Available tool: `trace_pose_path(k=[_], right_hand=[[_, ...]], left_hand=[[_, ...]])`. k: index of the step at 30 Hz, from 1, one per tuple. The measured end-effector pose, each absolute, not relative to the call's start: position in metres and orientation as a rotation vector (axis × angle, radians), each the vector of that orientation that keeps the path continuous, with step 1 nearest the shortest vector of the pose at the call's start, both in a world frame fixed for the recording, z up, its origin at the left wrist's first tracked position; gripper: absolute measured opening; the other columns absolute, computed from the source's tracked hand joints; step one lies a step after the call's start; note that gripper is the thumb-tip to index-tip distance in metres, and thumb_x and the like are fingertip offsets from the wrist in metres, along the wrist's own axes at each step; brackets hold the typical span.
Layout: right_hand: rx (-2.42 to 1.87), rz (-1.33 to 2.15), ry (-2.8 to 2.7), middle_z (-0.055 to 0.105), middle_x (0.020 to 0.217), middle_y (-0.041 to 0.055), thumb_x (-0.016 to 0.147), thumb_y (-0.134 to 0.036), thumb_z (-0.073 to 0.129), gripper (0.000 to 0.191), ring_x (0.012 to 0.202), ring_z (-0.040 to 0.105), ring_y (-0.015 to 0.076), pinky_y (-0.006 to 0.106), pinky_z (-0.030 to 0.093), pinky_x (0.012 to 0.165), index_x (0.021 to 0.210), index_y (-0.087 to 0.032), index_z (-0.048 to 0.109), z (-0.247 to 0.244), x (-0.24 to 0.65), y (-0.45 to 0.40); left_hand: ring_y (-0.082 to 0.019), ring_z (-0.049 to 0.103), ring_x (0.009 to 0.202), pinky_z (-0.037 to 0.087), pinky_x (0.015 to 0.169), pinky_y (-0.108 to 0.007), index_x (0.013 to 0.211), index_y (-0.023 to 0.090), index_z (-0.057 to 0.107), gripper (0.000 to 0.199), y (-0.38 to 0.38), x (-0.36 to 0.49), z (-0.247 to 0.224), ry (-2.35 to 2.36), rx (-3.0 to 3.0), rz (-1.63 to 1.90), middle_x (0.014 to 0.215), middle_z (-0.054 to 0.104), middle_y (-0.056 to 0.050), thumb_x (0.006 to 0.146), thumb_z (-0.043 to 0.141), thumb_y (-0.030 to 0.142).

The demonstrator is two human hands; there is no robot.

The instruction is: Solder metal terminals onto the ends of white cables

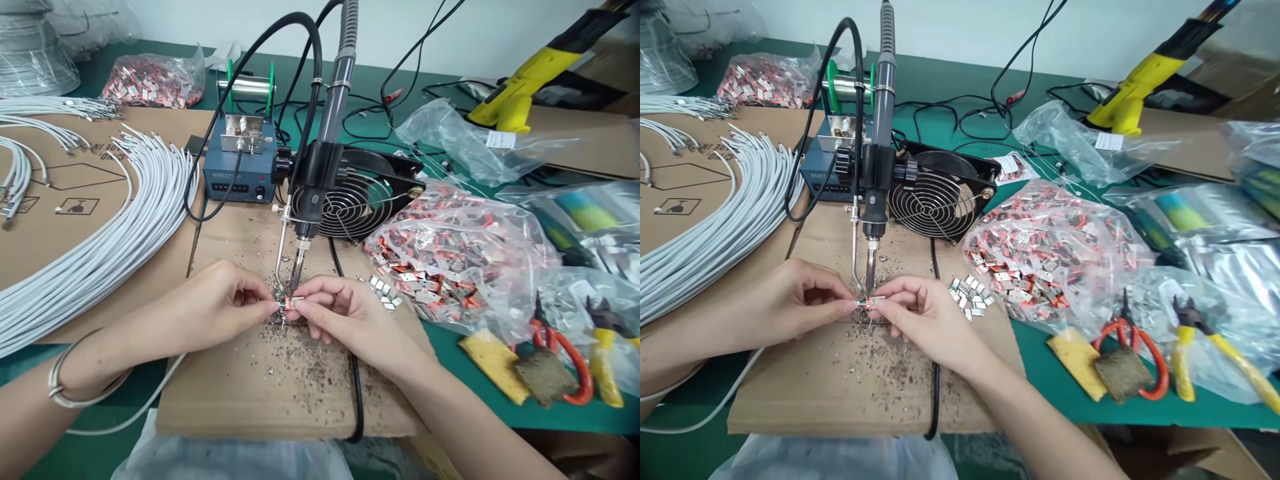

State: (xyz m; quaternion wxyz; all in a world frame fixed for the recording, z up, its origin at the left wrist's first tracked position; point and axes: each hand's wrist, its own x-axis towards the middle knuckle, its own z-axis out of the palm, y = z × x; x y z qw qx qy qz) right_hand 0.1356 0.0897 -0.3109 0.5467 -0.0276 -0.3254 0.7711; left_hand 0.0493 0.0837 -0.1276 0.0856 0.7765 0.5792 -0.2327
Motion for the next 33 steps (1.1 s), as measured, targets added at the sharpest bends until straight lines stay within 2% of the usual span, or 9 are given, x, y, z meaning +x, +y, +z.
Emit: trace_pose_path(k=[5,13,19,27,33], right_hand=[[-0.046,1.810,-0.772,0.067,0.073,0.0070,0.075,-0.022,0.064,0.016,0.045,0.049,0.0008,0.009,0.040,0.042,0.082,-0.009,0.058,-0.310,0.136,0.090],[-0.061,1.802,-0.755,0.067,0.073,0.0082,0.075,-0.022,0.064,0.014,0.045,0.048,0.0020,0.011,0.040,0.042,0.079,-0.010,0.059,-0.307,0.137,0.090],[-0.055,1.788,-0.743,0.067,0.071,0.0064,0.074,-0.022,0.065,0.014,0.044,0.047,0.0023,0.011,0.039,0.042,0.079,-0.011,0.059,-0.309,0.139,0.089],[-0.087,1.777,-0.774,0.067,0.072,0.0075,0.073,-0.025,0.067,0.017,0.052,0.056,0.0056,0.013,0.040,0.043,0.081,-0.011,0.060,-0.310,0.140,0.088],[-0.041,1.777,-0.738,0.067,0.071,0.0050,0.074,-0.020,0.066,0.011,0.063,0.062,0.0078,0.013,0.041,0.046,0.080,-0.013,0.062,-0.309,0.141,0.087]], left_hand=[[-0.008,0.051,0.059,0.036,0.050,-0.018,0.085,0.016,0.069,0.027,0.085,0.045,-0.128,1.649,2.396,-0.689,0.070,0.063,-0.002,0.085,0.048,0.033],[-0.009,0.055,0.064,0.039,0.055,-0.018,0.089,0.018,0.070,0.023,0.082,0.047,-0.129,1.616,2.516,-0.696,0.076,0.065,-0.003,0.085,0.048,0.025],[-0.008,0.054,0.061,0.037,0.053,-0.018,0.085,0.018,0.070,0.022,0.080,0.048,-0.129,1.584,2.558,-0.693,0.074,0.064,-0.001,0.083,0.048,0.022],[-0.008,0.054,0.062,0.037,0.053,-0.018,0.085,0.019,0.070,0.022,0.079,0.054,-0.128,1.623,2.491,-0.688,0.075,0.065,-0.001,0.083,0.048,0.023],[-0.008,0.053,0.062,0.036,0.052,-0.019,0.082,0.020,0.070,0.021,0.080,0.060,-0.127,1.655,2.429,-0.677,0.075,0.065,0.001,0.083,0.049,0.025]])
